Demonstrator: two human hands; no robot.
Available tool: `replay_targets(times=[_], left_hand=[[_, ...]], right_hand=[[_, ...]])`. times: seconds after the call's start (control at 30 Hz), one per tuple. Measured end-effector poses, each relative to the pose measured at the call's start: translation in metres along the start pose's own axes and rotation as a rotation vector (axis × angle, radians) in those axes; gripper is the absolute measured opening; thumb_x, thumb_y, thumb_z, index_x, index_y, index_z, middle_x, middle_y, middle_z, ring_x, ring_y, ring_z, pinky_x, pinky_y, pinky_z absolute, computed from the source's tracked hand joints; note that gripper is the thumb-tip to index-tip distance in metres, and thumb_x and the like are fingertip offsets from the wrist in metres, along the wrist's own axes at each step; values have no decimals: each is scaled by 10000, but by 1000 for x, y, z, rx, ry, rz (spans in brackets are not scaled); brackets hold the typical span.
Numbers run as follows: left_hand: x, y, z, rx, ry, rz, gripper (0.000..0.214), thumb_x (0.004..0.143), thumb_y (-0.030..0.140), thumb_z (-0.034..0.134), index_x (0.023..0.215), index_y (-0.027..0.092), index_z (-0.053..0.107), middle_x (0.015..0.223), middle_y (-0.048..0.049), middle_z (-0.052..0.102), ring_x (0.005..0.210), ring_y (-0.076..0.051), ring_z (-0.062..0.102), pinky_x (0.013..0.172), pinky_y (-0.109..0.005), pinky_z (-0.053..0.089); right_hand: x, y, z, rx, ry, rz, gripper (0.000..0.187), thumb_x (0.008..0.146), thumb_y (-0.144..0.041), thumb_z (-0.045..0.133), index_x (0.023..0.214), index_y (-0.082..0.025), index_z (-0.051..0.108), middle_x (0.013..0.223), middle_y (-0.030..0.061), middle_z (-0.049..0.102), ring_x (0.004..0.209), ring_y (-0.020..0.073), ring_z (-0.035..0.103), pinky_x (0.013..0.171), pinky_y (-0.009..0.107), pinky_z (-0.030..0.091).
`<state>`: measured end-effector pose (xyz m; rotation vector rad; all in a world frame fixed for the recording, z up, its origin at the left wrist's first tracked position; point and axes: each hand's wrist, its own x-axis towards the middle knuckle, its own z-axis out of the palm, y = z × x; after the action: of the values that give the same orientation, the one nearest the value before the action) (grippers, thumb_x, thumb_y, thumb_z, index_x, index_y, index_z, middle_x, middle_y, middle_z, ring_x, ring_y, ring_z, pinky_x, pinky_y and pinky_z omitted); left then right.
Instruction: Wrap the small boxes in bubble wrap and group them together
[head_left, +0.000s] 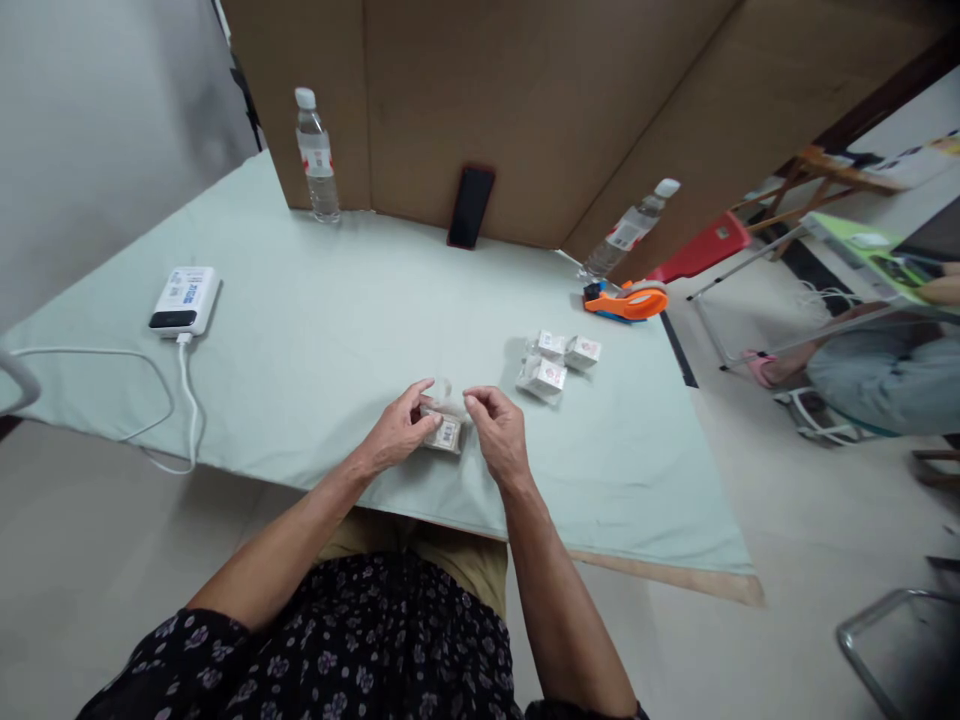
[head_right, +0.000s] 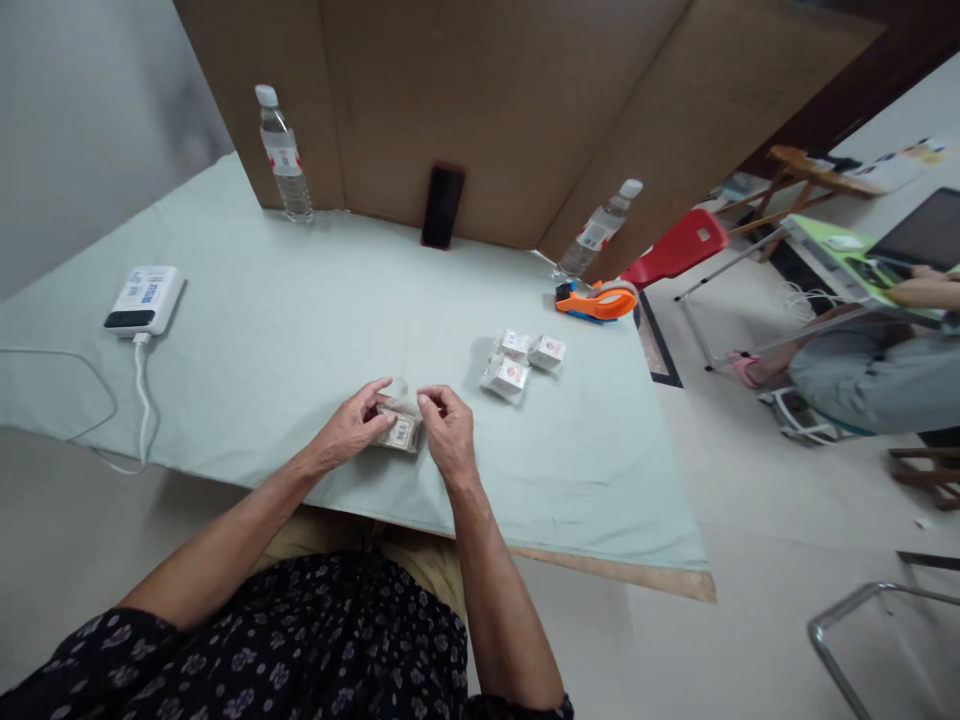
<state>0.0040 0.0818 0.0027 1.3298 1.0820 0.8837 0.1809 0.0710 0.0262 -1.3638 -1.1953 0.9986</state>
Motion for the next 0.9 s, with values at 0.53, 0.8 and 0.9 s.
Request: replay_targets(times=[0.53, 0.8, 0.9], left_hand=[[-1, 6, 3, 170, 72, 9, 501, 849, 336, 605, 1316, 156, 567, 960, -44, 655, 776, -145, 575, 750, -283, 491], [-4, 6, -3, 72, 20, -6, 446, 834, 281, 598, 1256, 140, 611, 1158, -107, 691, 925, -181, 639, 848, -311, 513], [-5, 5, -13, -36, -89, -14, 531, 811, 260, 620, 1323, 131, 560, 1236, -127, 662, 976, -185, 642, 877, -321, 514]], right_hand=[[3, -15, 12, -248, -150, -106, 153, 816, -339, 630, 789, -216, 717, 780, 10, 727, 770, 188, 640, 788, 338, 472], [-31, 1, 13, -650, -75, -463, 218, 976, -301, 534, 950, -276, 749, 1002, 39, 779, 1037, 230, 683, 974, 422, 403], [-33, 4, 10, -705, -126, -529, 230, 990, -277, 516, 984, -274, 746, 1047, 39, 777, 1078, 222, 678, 994, 425, 383]])
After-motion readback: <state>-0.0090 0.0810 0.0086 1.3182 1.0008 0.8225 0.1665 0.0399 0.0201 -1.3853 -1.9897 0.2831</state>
